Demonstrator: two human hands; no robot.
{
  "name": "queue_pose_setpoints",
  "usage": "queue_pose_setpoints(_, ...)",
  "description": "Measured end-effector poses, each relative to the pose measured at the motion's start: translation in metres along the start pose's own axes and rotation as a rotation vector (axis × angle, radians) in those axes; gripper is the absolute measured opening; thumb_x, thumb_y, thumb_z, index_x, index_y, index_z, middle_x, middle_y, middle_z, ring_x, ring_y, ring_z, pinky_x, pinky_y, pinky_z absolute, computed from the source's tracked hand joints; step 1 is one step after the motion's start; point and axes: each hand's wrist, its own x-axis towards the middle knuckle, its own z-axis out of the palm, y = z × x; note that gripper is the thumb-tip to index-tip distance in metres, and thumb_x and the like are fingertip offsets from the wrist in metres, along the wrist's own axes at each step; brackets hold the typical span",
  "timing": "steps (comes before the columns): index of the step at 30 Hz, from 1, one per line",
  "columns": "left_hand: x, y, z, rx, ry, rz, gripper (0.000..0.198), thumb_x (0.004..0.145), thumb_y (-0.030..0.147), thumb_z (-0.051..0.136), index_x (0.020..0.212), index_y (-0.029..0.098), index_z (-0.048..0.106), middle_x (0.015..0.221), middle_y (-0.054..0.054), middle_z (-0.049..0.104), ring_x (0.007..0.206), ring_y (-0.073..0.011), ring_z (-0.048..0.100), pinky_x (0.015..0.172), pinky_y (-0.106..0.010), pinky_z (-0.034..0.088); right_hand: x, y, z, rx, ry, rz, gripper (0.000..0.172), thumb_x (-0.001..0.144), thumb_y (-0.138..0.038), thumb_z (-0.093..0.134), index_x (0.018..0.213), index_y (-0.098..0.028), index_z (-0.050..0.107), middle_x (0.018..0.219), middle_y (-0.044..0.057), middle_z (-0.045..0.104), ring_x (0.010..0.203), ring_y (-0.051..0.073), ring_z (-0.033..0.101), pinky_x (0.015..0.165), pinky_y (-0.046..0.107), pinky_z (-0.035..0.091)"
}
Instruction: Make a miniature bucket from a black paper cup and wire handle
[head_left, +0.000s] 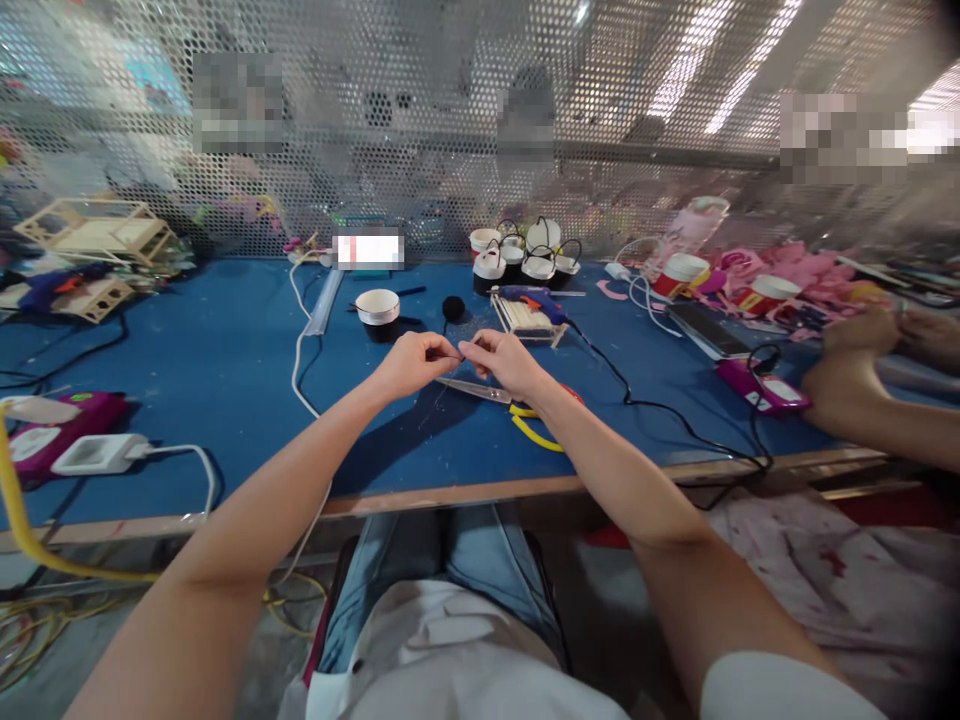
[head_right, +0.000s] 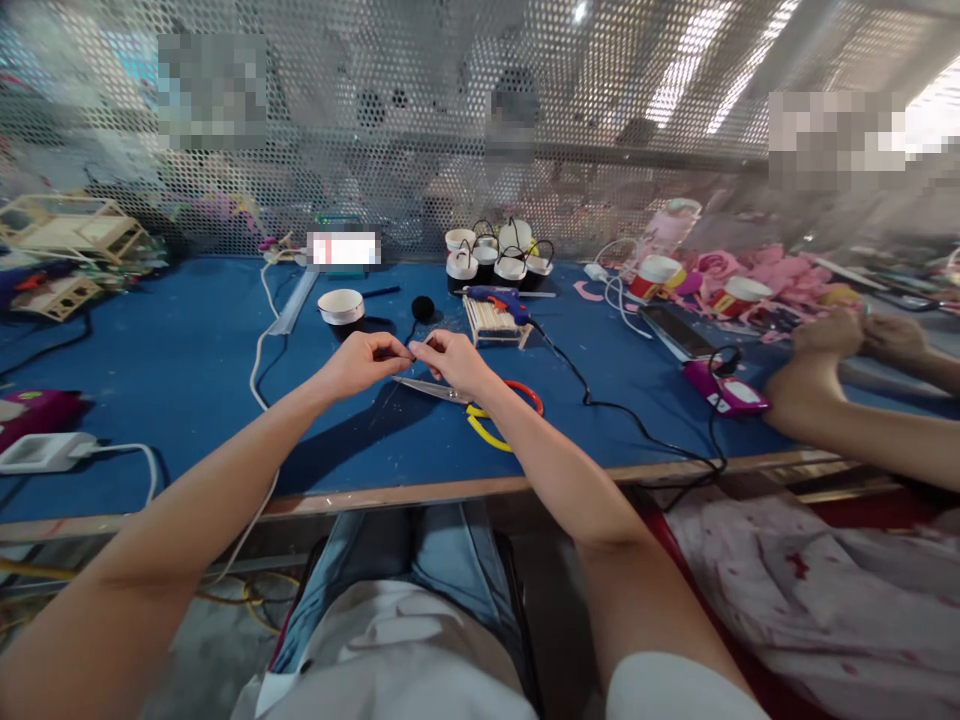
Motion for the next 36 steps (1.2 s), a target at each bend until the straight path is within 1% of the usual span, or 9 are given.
queue_pose_setpoints(6,-0.001,-0.001,0.003,0.052,0.048,0.002,0.015,0.069,0.027,0.059,0.070,0.013,0.065,0.061,-0.001,0.056,0.056,-0.0100,0.043,0.053,-0.023,0.031,-0.001,-0.003,0.000,-0.059,0.027,0.004,0.031,0.078,-0.043,0.056,0.065,-0.017,0.048,0.044,-0.007,0.042,0.041,0.006,0.038,0.044,0.021,0.031)
queue_pose_setpoints(11,-0.002,0.001,0.004,-0.032,0.013,-0.073,0.020,0.069,0.031,0.058,0.066,0.012,0.061,0.058,0.001,0.052,0.053,-0.0085,0.041,0.051,-0.022,0.030,-0.003,-0.008,0.001,-0.168,0.042,-0.013,0.030,0.079,-0.042,0.054,0.064,-0.017,0.047,0.046,-0.006,0.043,0.043,0.007,0.037,0.046,0.022,0.028)
queue_pose_setpoints(18,-0.003,0.001,0.011,-0.137,0.048,-0.166,0.024,0.062,0.034,0.066,0.063,0.012,0.056,0.055,0.003,0.048,0.051,-0.0068,0.037,0.050,-0.021,0.026,-0.002,-0.001,0.005,-0.252,0.083,-0.069,0.032,0.077,-0.043,0.056,0.061,-0.016,0.046,0.052,-0.005,0.043,0.050,0.007,0.037,0.049,0.022,0.029)
queue_pose_setpoints(20,-0.003,0.002,0.011,-0.151,0.051,-0.186,0.025,0.062,0.035,0.066,0.061,0.012,0.055,0.054,0.003,0.046,0.051,-0.0065,0.036,0.050,-0.021,0.025,-0.002,0.000,0.006,-0.232,0.070,-0.080,0.032,0.078,-0.043,0.055,0.062,-0.016,0.047,0.055,-0.004,0.044,0.051,0.007,0.039,0.049,0.022,0.031)
queue_pose_setpoints(25,-0.004,0.004,0.008,-0.180,0.000,-0.234,0.030,0.063,0.039,0.065,0.057,0.013,0.051,0.050,0.005,0.041,0.045,-0.0044,0.029,0.046,-0.021,0.022,-0.003,-0.002,0.007,0.025,-0.058,-0.113,0.026,0.079,-0.041,0.055,0.085,-0.016,0.053,0.073,0.000,0.057,0.056,0.007,0.051,0.053,0.021,0.042)
queue_pose_setpoints(27,-0.004,0.004,0.008,-0.180,-0.016,-0.245,0.030,0.063,0.040,0.064,0.058,0.013,0.051,0.048,0.006,0.039,0.043,-0.0040,0.026,0.044,-0.021,0.020,-0.003,-0.001,0.007,0.033,-0.052,-0.071,0.026,0.077,-0.041,0.057,0.079,-0.016,0.052,0.065,-0.001,0.056,0.054,0.007,0.051,0.052,0.021,0.043)
queue_pose_setpoints(30,-0.004,0.002,0.008,-0.143,0.006,-0.218,0.028,0.063,0.039,0.064,0.060,0.013,0.054,0.051,0.005,0.044,0.046,-0.0052,0.032,0.047,-0.021,0.023,-0.004,-0.001,0.007,0.011,-0.009,-0.010,0.029,0.075,-0.043,0.059,0.072,-0.016,0.050,0.053,-0.004,0.052,0.049,0.007,0.049,0.048,0.020,0.041)
queue_pose_setpoints(33,-0.003,-0.001,0.011,-0.085,0.027,-0.175,0.026,0.062,0.037,0.064,0.062,0.012,0.056,0.054,0.003,0.047,0.051,-0.0070,0.037,0.050,-0.021,0.026,-0.004,-0.003,0.008,-0.003,0.014,0.031,0.031,0.074,-0.044,0.060,0.069,-0.016,0.050,0.048,-0.005,0.049,0.044,0.006,0.045,0.043,0.018,0.037)
queue_pose_setpoints(36,-0.003,-0.003,0.012,-0.025,0.033,-0.149,0.024,0.062,0.035,0.063,0.060,0.012,0.057,0.051,0.004,0.045,0.050,-0.0072,0.035,0.050,-0.022,0.024,-0.005,-0.006,0.009,-0.020,0.033,0.052,0.033,0.072,-0.046,0.061,0.066,-0.015,0.050,0.045,-0.006,0.047,0.039,0.005,0.040,0.040,0.018,0.033)
